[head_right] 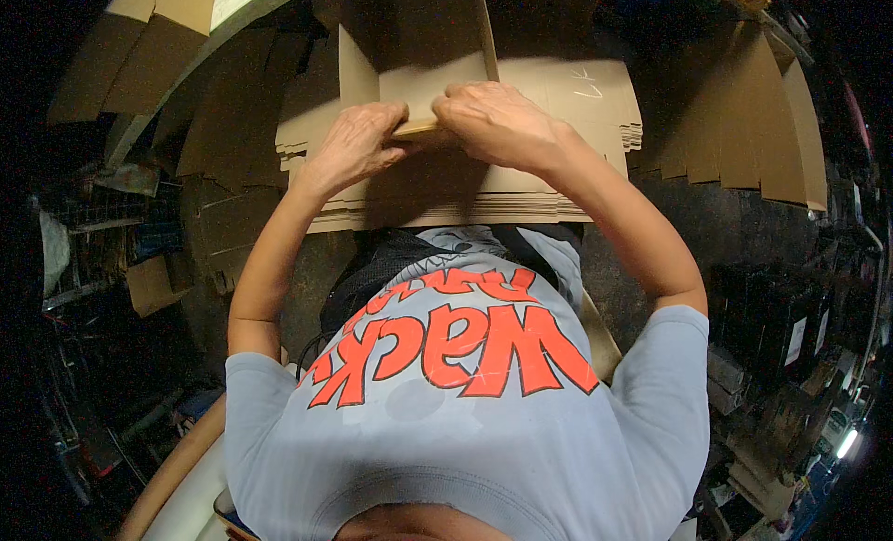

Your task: The person folds flat cardboard sheets into small boxes by hand. They repeatedly pick a sheet, fold the sides and flaps, and place the finished box on a growing stack on the table.

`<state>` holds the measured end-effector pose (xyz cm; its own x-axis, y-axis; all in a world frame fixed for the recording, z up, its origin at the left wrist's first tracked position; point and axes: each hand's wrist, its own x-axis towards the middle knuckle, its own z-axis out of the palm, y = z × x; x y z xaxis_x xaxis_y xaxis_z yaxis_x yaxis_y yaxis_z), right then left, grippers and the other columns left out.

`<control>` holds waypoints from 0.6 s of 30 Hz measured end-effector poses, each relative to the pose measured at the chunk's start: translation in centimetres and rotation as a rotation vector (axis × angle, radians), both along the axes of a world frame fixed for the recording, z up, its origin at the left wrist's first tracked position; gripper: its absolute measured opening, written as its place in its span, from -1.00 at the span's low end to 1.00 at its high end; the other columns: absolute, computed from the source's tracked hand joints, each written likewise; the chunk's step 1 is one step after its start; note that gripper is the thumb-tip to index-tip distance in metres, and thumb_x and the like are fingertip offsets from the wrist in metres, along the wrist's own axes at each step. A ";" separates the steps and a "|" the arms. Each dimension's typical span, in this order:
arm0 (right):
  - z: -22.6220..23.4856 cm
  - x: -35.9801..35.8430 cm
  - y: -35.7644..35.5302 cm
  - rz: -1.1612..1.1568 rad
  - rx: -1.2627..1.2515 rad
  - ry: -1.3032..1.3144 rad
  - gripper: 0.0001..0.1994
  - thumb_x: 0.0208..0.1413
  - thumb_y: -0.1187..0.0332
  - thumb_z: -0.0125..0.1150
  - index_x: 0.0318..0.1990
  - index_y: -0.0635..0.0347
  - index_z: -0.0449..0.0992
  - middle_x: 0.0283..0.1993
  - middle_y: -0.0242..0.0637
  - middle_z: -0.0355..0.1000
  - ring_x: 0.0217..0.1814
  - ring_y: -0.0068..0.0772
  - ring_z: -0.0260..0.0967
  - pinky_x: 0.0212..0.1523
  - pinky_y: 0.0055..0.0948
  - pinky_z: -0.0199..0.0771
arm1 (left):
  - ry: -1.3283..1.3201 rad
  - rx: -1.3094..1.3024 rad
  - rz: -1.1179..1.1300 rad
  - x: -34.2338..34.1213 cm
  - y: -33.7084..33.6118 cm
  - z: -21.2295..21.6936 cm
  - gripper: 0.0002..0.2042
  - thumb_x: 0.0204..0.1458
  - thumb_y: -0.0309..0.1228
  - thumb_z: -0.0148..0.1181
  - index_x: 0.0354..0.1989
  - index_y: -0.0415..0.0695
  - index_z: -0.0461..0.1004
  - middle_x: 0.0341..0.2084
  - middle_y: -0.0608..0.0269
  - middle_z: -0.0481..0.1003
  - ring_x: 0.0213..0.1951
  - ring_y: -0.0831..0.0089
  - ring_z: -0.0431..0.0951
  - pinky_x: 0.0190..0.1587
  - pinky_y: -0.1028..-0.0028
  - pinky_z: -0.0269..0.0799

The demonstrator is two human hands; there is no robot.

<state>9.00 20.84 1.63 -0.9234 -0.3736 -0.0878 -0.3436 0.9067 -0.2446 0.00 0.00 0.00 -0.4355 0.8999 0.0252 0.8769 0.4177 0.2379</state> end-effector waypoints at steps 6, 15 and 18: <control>0.4 -1.9 0.3 -0.007 -0.239 -0.104 -0.52 -0.15 0.24 0.47 -0.11 0.36 0.47 -0.18 0.00 0.46 -0.07 -0.08 0.45 -0.11 -0.25 0.40 | -0.195 0.125 0.167 0.9 0.8 0.8 -0.61 -0.22 -0.36 0.42 -0.38 -0.27 0.31 -0.40 -0.05 0.49 -0.24 -0.03 0.52 -0.22 0.15 0.41; -0.7 -2.2 0.7 -0.045 -0.302 -0.252 -0.61 -0.09 0.10 0.40 -0.37 0.32 0.53 -0.45 -0.01 0.48 -0.38 -0.03 0.45 -0.34 -0.13 0.36 | -0.131 0.286 0.028 0.3 -1.3 1.3 -0.62 -0.06 -0.17 0.39 -0.41 -0.28 0.46 -0.54 0.14 0.38 -0.36 0.25 0.42 -0.21 0.30 0.37; -0.3 -2.1 0.5 -0.084 -0.258 -0.329 -0.60 -0.07 0.09 0.39 -0.37 0.31 0.53 -0.45 -0.01 0.47 -0.37 -0.03 0.45 -0.34 -0.13 0.36 | -0.067 0.213 -0.037 -0.1 -2.0 1.5 -0.60 -0.01 -0.10 0.33 -0.45 -0.27 0.48 -0.57 0.16 0.37 -0.36 0.27 0.42 -0.04 0.28 0.32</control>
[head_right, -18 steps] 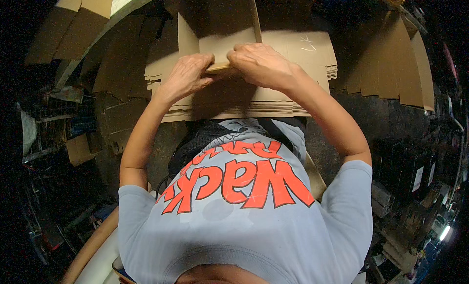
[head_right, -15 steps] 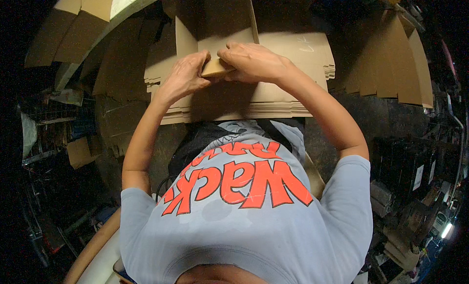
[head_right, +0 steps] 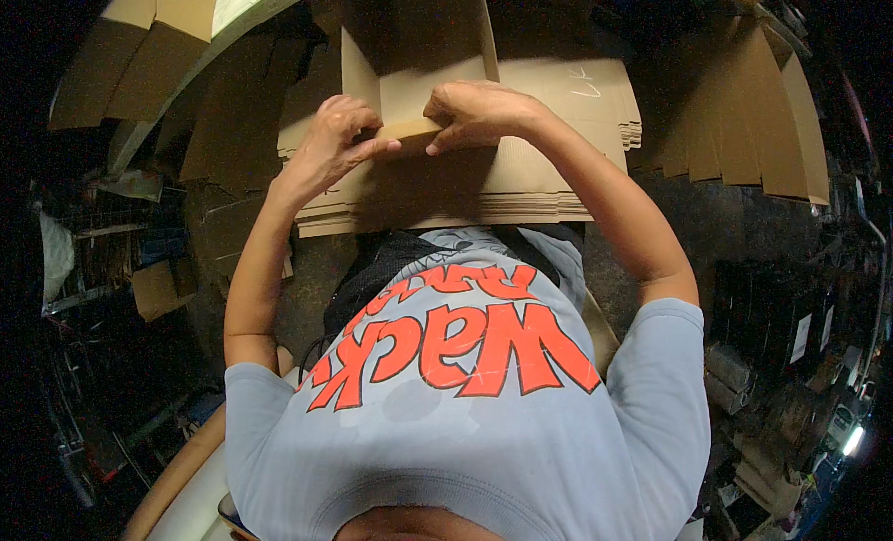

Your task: The person folds flat cardboard sheets into small boxes by hand. They repeatedly pick a sheet, fold the sides and flaps, and place the finished box on a growing stack on the table.

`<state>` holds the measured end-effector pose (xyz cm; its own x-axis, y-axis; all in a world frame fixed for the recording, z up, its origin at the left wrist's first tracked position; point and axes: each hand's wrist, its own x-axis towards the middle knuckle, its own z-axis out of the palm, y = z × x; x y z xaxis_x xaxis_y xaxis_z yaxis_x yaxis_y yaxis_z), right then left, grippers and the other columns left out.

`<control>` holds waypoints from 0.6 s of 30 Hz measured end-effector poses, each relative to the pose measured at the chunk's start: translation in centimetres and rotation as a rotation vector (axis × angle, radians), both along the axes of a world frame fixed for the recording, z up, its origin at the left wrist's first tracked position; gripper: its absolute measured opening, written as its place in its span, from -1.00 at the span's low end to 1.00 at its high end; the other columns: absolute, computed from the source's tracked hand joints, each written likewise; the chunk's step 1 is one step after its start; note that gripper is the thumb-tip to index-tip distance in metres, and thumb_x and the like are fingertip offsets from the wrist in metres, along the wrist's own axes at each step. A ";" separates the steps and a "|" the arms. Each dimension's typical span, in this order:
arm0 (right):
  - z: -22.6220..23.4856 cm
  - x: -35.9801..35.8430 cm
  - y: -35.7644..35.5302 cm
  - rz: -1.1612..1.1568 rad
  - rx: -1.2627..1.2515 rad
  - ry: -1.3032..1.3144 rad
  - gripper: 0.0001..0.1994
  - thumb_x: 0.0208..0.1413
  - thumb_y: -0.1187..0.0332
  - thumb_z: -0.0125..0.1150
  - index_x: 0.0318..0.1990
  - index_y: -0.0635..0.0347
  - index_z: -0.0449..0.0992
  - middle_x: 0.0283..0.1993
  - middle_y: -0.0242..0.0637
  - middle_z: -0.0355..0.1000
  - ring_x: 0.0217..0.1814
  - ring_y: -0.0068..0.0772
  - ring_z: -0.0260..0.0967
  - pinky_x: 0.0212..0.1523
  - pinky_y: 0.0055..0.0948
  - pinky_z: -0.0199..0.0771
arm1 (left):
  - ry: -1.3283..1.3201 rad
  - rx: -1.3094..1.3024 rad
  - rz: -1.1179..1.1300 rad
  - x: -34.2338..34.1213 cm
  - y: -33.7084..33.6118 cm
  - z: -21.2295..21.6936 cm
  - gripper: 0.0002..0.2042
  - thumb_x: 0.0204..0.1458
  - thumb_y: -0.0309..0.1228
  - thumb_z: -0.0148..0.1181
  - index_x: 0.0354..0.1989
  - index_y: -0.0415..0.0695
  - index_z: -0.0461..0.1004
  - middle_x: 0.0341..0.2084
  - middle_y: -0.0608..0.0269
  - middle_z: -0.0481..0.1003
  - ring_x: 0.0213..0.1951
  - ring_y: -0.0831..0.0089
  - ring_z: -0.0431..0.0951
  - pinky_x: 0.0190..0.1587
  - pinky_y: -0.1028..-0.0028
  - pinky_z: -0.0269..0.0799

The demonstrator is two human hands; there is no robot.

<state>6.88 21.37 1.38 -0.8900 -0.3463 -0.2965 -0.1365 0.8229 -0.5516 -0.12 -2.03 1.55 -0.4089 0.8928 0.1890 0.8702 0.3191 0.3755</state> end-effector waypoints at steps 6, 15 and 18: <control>0.4 -0.1 -0.2 -0.015 0.034 -0.007 -0.58 -0.06 0.06 0.39 -0.35 0.32 0.54 -0.43 0.00 0.49 -0.34 -0.01 0.48 -0.31 -0.12 0.38 | -0.047 0.047 -0.026 -0.5 0.2 -0.9 -0.63 0.04 -0.12 0.26 -0.51 -0.24 0.50 -0.56 0.13 0.46 -0.37 0.24 0.46 0.10 0.21 0.16; 0.2 -0.1 -0.5 0.019 0.082 0.006 -0.56 -0.02 0.06 0.37 -0.46 0.34 0.44 -0.54 -0.03 0.37 -0.43 -0.04 0.39 -0.38 -0.15 0.32 | 0.062 -0.072 -0.041 -0.4 0.1 -1.3 -0.61 0.15 -0.13 0.15 -0.56 -0.21 0.53 -0.59 0.13 0.49 -0.39 0.21 0.49 0.09 0.14 0.19; 1.1 0.3 -0.1 0.065 0.064 0.211 -0.62 -0.04 0.09 0.37 -0.42 0.31 0.50 -0.52 -0.04 0.42 -0.38 -0.04 0.44 -0.35 -0.17 0.39 | 0.076 -0.125 -0.068 -0.4 0.2 -1.1 -0.58 0.19 -0.12 0.10 -0.56 -0.21 0.55 -0.58 0.12 0.49 -0.40 0.18 0.49 0.08 0.15 0.20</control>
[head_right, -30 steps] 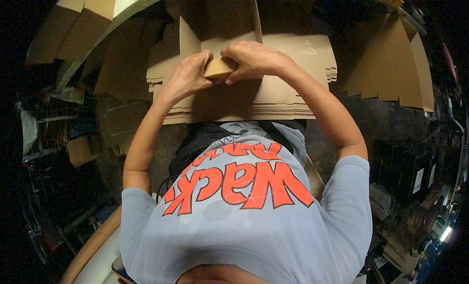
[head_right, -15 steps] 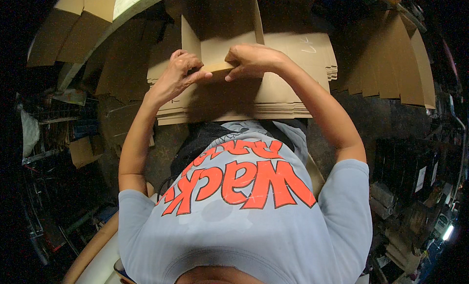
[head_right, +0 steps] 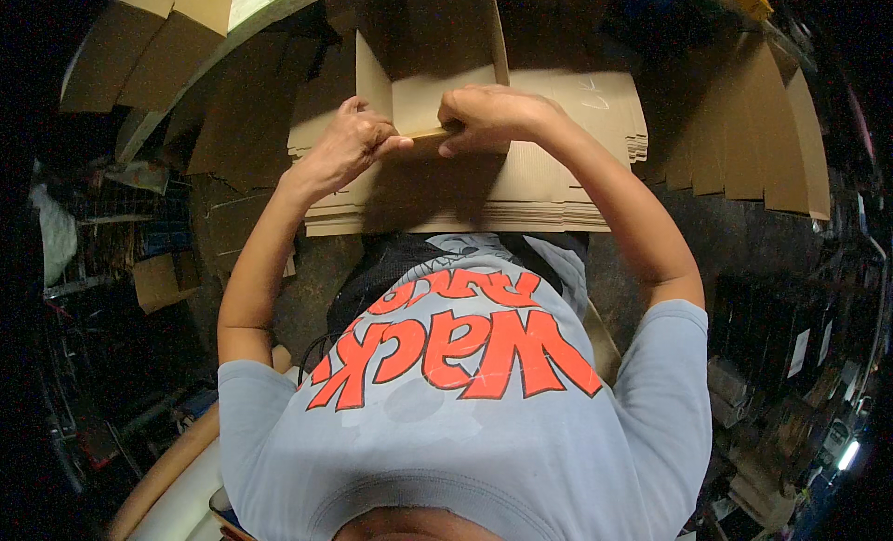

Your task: The person folds flat cardboard sheets into small boxes by hand. They repeatedly pick a sheet, fold the sides and flaps, and place the finished box on a growing stack on the table.

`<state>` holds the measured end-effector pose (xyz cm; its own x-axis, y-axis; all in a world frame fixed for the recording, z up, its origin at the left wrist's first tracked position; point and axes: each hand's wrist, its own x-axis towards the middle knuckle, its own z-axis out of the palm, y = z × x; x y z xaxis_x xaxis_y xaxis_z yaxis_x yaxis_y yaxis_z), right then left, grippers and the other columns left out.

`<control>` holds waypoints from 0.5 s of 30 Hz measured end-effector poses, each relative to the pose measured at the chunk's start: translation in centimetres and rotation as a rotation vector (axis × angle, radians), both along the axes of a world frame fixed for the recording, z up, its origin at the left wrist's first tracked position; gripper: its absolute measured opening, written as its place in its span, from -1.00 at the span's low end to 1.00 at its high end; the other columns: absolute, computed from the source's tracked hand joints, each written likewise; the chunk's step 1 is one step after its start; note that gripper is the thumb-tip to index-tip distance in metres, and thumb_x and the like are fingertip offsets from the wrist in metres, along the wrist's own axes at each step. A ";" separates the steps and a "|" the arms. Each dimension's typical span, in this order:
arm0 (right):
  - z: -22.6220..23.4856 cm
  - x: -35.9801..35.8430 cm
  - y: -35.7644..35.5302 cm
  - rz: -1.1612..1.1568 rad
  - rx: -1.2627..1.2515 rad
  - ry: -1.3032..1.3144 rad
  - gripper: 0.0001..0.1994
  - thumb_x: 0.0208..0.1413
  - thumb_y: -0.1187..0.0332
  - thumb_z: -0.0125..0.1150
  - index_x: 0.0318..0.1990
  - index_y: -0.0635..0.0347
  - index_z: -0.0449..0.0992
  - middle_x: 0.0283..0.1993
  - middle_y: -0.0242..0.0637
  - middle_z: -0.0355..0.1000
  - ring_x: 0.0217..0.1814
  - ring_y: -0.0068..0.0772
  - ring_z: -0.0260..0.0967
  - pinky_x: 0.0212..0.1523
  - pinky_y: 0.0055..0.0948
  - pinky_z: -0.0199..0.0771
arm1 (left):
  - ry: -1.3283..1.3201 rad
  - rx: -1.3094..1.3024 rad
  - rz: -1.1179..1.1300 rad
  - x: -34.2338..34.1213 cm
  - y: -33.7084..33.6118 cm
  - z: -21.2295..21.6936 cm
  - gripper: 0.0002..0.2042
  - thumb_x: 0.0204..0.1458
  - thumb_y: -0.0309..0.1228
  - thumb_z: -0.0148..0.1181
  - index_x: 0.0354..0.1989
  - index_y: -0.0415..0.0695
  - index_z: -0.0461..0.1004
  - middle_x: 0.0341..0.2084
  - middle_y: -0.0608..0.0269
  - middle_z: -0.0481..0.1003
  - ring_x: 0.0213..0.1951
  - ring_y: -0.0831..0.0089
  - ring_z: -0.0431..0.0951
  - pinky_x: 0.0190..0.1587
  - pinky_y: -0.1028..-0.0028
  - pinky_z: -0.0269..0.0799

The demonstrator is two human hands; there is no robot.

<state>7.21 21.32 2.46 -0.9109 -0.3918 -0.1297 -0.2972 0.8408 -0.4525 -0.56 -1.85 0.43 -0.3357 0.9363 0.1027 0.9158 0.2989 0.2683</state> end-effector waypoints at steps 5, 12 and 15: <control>2.4 -0.2 2.0 0.073 0.300 -0.044 -0.76 -0.16 0.29 0.40 -0.41 0.29 0.57 -0.52 -0.12 0.48 -0.44 -0.13 0.47 -0.38 -0.21 0.42 | -0.092 -0.198 0.004 -0.3 1.2 2.1 -0.49 0.20 -0.01 0.04 -0.53 -0.25 0.58 -0.61 0.04 0.49 -0.44 0.11 0.49 0.03 0.19 0.23; 2.0 -1.6 2.9 0.099 0.108 -0.360 -0.75 -0.15 0.37 0.42 -0.33 0.34 0.59 -0.49 -0.12 0.49 -0.46 -0.25 0.43 -0.37 -0.29 0.39 | -0.527 -0.314 -0.129 -4.4 7.5 1.2 -0.60 0.09 -0.12 0.23 -0.18 -0.29 0.57 -0.42 0.03 0.55 -0.35 0.40 0.53 -0.27 0.36 0.47; 1.4 -0.7 3.4 0.086 0.089 -0.302 -0.72 -0.14 0.39 0.42 -0.25 0.32 0.59 -0.38 -0.08 0.51 -0.33 -0.21 0.48 -0.29 -0.31 0.42 | -0.596 -0.323 -0.166 -5.3 10.1 -1.3 -0.50 -0.10 -0.10 0.37 -0.09 -0.25 0.55 -0.35 0.12 0.57 -0.31 0.39 0.54 -0.21 0.39 0.46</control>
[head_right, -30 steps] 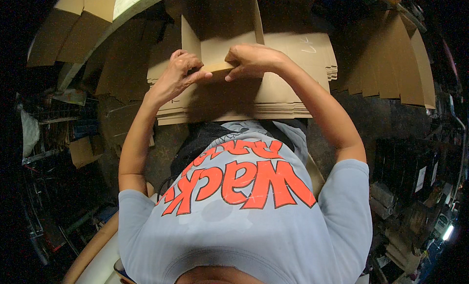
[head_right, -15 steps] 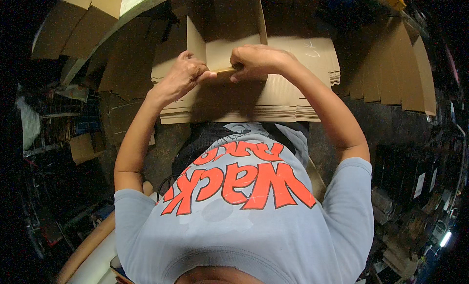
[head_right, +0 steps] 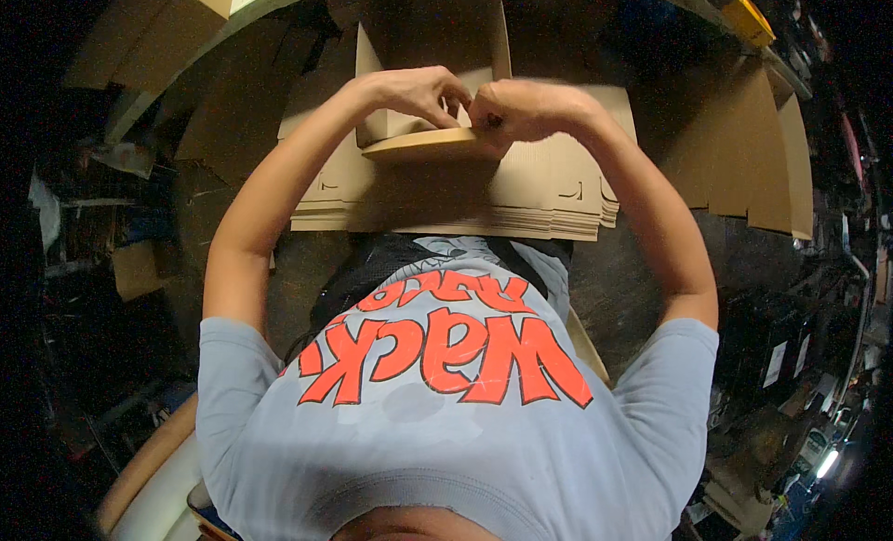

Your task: The person folds flat cardboard sheets into small boxes by hand. They repeatedly pick a sheet, fold the sides and flaps, and place the finished box on a growing stack on the table.

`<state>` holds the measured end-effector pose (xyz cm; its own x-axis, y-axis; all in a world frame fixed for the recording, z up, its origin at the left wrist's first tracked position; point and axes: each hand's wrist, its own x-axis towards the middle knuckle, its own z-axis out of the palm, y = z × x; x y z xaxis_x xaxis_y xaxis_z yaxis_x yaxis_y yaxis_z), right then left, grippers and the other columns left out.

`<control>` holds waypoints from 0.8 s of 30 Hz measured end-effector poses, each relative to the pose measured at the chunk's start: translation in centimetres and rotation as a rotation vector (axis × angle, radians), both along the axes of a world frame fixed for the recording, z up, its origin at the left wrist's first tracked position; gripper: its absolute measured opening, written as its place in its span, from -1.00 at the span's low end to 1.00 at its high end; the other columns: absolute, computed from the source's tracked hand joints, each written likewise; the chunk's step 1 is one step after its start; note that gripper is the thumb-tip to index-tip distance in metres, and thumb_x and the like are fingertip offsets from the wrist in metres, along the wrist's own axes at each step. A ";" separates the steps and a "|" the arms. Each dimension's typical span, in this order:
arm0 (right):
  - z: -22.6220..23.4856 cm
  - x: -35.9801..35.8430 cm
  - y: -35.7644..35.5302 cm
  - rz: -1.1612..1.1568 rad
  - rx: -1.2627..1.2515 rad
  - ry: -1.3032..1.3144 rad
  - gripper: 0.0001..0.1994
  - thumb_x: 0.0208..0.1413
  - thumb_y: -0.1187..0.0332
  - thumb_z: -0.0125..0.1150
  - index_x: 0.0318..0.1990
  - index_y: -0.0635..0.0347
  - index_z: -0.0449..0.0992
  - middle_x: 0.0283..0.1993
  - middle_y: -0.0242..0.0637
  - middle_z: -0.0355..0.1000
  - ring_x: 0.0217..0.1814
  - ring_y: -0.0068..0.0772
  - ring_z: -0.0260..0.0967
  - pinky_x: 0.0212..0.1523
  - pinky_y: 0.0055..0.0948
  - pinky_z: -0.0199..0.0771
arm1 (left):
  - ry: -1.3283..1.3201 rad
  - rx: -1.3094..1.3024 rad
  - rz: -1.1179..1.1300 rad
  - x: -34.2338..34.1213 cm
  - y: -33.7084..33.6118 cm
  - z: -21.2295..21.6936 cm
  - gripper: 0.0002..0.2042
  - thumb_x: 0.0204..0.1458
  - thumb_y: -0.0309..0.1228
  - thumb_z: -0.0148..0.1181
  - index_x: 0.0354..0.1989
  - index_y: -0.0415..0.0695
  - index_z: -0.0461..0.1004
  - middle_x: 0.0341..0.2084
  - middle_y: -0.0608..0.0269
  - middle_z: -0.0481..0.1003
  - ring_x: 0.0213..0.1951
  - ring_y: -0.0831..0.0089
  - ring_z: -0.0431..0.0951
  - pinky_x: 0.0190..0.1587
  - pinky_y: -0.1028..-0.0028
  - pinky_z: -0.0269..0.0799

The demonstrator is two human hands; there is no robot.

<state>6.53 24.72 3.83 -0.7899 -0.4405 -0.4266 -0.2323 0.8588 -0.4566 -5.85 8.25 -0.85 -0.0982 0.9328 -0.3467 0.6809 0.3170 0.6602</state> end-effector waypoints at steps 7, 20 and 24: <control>-0.6 2.7 0.0 -0.186 -0.317 0.203 -0.71 -0.09 0.35 0.42 -0.29 0.32 0.48 -0.49 -0.22 0.37 -0.39 -0.25 0.34 -0.29 -0.31 0.36 | 0.065 0.060 0.096 1.0 -0.3 -3.1 -0.31 -0.18 0.14 0.31 -0.04 -0.25 0.52 -0.30 0.01 0.59 -0.25 0.22 0.58 -0.17 0.28 0.47; -0.8 2.7 -0.1 -0.182 -0.261 0.101 -0.75 -0.11 0.30 0.43 -0.34 0.30 0.61 -0.32 -0.22 0.49 -0.21 -0.22 0.44 -0.16 -0.33 0.39 | 0.258 0.175 0.123 2.1 -0.9 -3.6 -0.26 -0.17 0.27 0.23 -0.20 -0.31 0.55 -0.33 -0.09 0.59 -0.22 0.06 0.60 -0.14 0.20 0.51; -0.4 4.1 -1.3 -0.078 -0.037 0.326 -0.81 -0.03 0.32 0.34 -0.34 0.27 0.61 -0.33 -0.24 0.46 -0.16 -0.20 0.43 -0.06 -0.29 0.36 | 0.315 0.199 0.092 3.2 -1.4 -1.1 -0.36 -0.04 0.18 0.20 -0.30 -0.32 0.55 -0.39 -0.10 0.57 -0.30 0.04 0.58 -0.24 0.19 0.49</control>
<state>10.64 23.37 3.40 -0.9141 -0.3839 -0.1310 -0.3054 0.8639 -0.4005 -2.69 6.90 -1.92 -0.2579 0.9611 -0.0991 0.8349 0.2733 0.4778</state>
